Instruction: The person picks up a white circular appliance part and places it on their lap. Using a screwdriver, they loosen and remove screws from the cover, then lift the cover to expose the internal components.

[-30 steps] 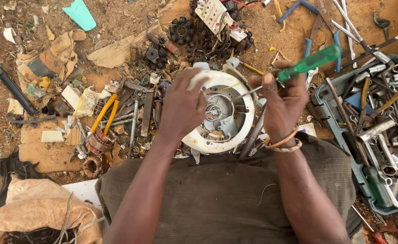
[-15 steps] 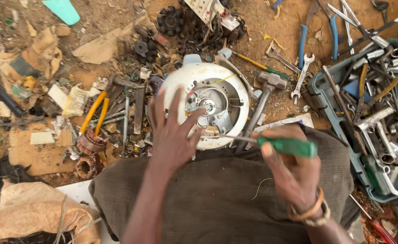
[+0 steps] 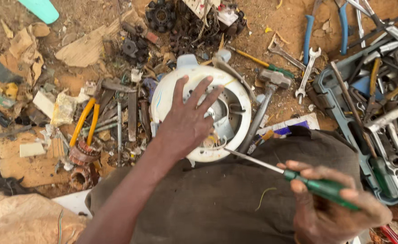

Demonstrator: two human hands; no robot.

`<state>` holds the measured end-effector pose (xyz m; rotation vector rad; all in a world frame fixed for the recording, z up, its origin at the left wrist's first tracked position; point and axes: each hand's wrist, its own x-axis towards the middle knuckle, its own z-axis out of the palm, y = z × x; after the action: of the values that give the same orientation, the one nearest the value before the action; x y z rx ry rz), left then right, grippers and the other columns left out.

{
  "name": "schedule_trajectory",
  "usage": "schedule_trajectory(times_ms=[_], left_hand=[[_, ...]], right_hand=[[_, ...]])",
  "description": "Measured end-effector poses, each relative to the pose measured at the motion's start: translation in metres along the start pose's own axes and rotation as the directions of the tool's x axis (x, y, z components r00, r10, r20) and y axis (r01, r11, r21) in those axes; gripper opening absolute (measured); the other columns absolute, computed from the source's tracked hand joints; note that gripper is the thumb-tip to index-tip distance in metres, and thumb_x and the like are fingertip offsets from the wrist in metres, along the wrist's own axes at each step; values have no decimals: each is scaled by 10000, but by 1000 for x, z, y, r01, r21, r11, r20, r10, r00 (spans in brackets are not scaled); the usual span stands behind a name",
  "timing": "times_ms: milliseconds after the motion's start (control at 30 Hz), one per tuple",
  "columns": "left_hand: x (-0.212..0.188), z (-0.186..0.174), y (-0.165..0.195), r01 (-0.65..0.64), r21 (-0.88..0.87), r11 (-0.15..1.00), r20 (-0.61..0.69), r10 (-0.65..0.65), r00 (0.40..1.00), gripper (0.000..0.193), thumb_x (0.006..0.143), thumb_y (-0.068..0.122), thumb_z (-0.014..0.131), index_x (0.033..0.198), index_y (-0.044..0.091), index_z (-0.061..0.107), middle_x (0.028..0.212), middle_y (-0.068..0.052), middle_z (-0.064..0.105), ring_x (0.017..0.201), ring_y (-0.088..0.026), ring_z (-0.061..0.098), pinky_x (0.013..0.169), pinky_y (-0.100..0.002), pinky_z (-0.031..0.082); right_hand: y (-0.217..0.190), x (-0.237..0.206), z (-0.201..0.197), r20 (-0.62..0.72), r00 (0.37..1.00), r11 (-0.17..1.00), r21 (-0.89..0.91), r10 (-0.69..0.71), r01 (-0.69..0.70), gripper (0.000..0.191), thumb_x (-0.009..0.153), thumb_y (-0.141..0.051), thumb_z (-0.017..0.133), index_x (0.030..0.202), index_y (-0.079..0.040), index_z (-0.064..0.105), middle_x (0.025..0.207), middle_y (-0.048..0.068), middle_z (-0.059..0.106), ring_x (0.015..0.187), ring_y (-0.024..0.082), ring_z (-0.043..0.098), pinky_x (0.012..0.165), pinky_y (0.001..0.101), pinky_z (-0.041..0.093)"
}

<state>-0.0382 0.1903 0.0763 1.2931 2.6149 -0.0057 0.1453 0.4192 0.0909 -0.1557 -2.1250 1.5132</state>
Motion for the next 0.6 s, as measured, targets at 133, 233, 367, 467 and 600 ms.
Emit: schedule_trajectory(times_ms=[133, 233, 367, 467, 600], left_hand=[[-3, 3, -1, -22, -102, 995, -171, 4, 985, 136, 866, 316, 754, 850, 186, 795, 1620, -72, 406, 1556, -337, 213, 1245, -671, 59], [-3, -2, -5, -80, -345, 935, -145, 31, 989, 111, 806, 344, 765, 761, 247, 792, 1596, -55, 407, 1539, -359, 177, 1220, -688, 8], [-1, -14, -11, -99, -487, 868, -25, 99, 995, 139, 732, 221, 742, 689, 338, 806, 1585, 6, 408, 1537, -336, 132, 1202, -665, -63], [1, -18, -11, -76, -462, 884, 60, 116, 991, 224, 760, 167, 713, 710, 360, 818, 1612, 30, 413, 1540, -311, 123, 1198, -656, -102], [3, -15, -7, -75, -477, 876, 45, 110, 993, 275, 829, 174, 678, 667, 352, 811, 1564, 41, 440, 1532, -294, 146, 1211, -651, -108]], right_hand=[[-7, -10, 22, -18, 989, 989, 11, 150, -150, 517, 922, 41, 686, 1222, -181, 329, 1191, 158, 627, 1093, 325, 732, 939, 447, 639], [-3, -14, 36, 30, 987, 986, 45, 156, -158, 563, 907, 48, 694, 1218, -202, 296, 1155, 170, 634, 1082, 340, 758, 867, 428, 650], [10, -15, 47, 72, 995, 991, 110, 65, -72, 583, 889, 53, 698, 1219, -206, 293, 1122, 180, 642, 1056, 348, 763, 833, 442, 661], [17, -15, 50, 112, 994, 992, 122, 19, -32, 582, 905, 59, 692, 1226, -207, 286, 1130, 167, 654, 1082, 343, 758, 858, 445, 657], [20, -15, 49, 101, 992, 990, 107, 81, -91, 596, 898, 75, 689, 1229, -194, 273, 1119, 171, 642, 1049, 332, 756, 852, 452, 657]])
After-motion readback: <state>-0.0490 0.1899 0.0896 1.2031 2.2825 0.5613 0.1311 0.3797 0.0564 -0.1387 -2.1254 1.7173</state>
